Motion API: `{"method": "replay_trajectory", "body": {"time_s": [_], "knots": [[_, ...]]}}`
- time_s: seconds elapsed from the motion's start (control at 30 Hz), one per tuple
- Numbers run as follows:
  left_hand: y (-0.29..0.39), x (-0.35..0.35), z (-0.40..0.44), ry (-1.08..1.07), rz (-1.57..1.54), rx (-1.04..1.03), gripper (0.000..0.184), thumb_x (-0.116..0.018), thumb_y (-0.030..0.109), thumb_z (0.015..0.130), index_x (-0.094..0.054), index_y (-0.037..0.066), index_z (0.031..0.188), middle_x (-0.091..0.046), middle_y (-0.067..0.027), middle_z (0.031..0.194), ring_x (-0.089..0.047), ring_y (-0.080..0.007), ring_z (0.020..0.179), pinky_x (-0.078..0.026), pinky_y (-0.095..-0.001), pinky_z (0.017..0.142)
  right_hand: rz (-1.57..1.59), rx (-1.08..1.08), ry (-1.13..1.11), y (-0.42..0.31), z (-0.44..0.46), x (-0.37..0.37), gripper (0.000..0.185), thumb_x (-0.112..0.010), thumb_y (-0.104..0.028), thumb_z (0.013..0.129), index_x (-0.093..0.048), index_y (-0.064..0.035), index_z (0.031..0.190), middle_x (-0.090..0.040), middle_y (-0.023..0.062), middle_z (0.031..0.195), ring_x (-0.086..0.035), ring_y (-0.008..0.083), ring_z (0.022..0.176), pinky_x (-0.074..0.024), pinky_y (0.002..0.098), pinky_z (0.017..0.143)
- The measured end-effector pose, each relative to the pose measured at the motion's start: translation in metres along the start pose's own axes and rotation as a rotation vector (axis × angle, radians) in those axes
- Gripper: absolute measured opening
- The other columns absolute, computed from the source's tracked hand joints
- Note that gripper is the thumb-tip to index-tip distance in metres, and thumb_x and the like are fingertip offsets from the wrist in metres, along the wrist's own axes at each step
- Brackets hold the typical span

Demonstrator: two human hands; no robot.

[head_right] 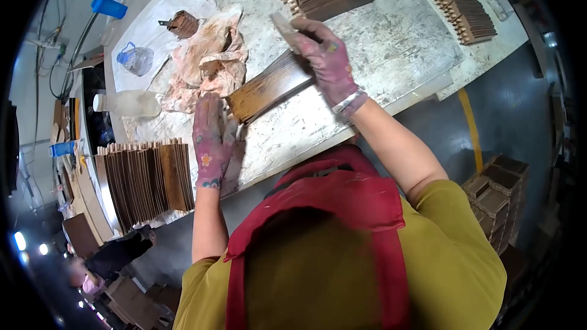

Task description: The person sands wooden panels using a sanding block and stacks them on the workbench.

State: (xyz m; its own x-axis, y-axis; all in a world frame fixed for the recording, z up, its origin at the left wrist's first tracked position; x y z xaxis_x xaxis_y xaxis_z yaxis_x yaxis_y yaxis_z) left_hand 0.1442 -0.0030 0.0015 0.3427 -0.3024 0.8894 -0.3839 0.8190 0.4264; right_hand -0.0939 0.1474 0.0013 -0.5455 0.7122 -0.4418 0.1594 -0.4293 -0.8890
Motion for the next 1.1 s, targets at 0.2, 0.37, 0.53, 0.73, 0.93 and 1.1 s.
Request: {"method": "replay_trajectory", "body": {"time_s": [0.2, 0.37, 0.53, 0.73, 0.93, 1.1], "knots": [[-0.009, 0.006, 0.073, 0.268, 0.261, -0.012, 0.059, -0.064, 0.037, 0.091, -0.049, 0.015, 0.144, -0.043, -0.019, 0.148, -0.034, -0.0387, 0.14, -0.03, -0.0484, 0.114, 0.175, -0.302, -0.017, 0.051, 0.004, -0.012, 0.05, -0.076, -0.025, 0.087, -0.059, 0.004, 0.123, -0.066, 0.0118, 0.112, -0.063, 0.0161, 0.097, -0.0523, 0.0274, 0.089], [-0.086, -0.029, 0.125, -0.152, 0.033, 0.245, 0.051, -0.063, 0.032, 0.088, -0.057, 0.013, 0.134, -0.051, -0.0206, 0.139, -0.048, -0.0379, 0.127, -0.038, -0.043, 0.109, 0.309, -0.261, 0.066, 0.055, 0.011, -0.014, 0.034, -0.068, -0.016, 0.092, -0.058, 0.0007, 0.12, -0.065, 0.0112, 0.108, -0.065, 0.0178, 0.093, -0.0553, 0.0274, 0.082], [0.029, 0.041, 0.082, -0.161, 0.1, -0.091, 0.046, -0.069, 0.018, 0.076, -0.066, 0.014, 0.121, -0.057, -0.0153, 0.118, -0.053, -0.0341, 0.116, -0.043, -0.0455, 0.1, 0.3, -0.237, 0.089, 0.064, 0.006, -0.007, 0.032, -0.063, -0.011, 0.095, -0.056, -0.0005, 0.124, -0.062, 0.0124, 0.115, -0.065, 0.02, 0.102, -0.0568, 0.0262, 0.084], [0.068, -0.017, 0.045, -0.222, 0.101, -0.441, 0.056, -0.076, 0.013, 0.064, -0.063, 0.012, 0.118, -0.056, -0.0133, 0.107, -0.053, -0.0348, 0.104, -0.047, -0.0441, 0.092, 0.297, -0.281, 0.139, 0.056, 0.009, -0.013, 0.039, -0.066, -0.02, 0.094, -0.055, 0.0011, 0.125, -0.062, 0.0107, 0.115, -0.062, 0.0172, 0.101, -0.0536, 0.0292, 0.088], [0.049, 0.013, 0.03, -0.454, 0.144, -0.453, 0.046, -0.076, 0.012, 0.064, -0.065, 0.008, 0.109, -0.057, -0.0146, 0.104, -0.054, -0.0348, 0.104, -0.048, -0.0443, 0.091, 0.089, -0.223, 0.077, 0.056, 0.002, -0.013, 0.051, -0.071, -0.031, 0.091, -0.056, 0.005, 0.124, -0.064, 0.0092, 0.111, -0.062, 0.0152, 0.099, -0.0506, 0.0284, 0.091], [0.01, 0.068, 0.046, -0.508, 0.192, -0.122, 0.031, -0.072, 0.017, 0.076, -0.071, 0.009, 0.106, -0.061, -0.0151, 0.121, -0.056, -0.034, 0.115, -0.047, -0.0441, 0.102, 0.124, -0.262, 0.053, 0.053, -0.001, -0.015, 0.052, -0.073, -0.033, 0.089, -0.059, 0.0041, 0.123, -0.064, 0.0049, 0.1, -0.059, 0.0089, 0.085, -0.0492, 0.0238, 0.076]]}}
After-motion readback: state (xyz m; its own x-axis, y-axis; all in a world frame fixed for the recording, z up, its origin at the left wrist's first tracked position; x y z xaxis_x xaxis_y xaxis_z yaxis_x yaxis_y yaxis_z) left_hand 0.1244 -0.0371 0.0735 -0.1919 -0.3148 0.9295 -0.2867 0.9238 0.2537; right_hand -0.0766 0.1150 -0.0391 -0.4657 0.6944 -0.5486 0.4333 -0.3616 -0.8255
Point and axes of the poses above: each hand's wrist, its own z-axis towards the middle knuckle, its own x-axis out of the back of the hand, y = z × x, the point moved 4 cm from there along z, towards the middle knuckle
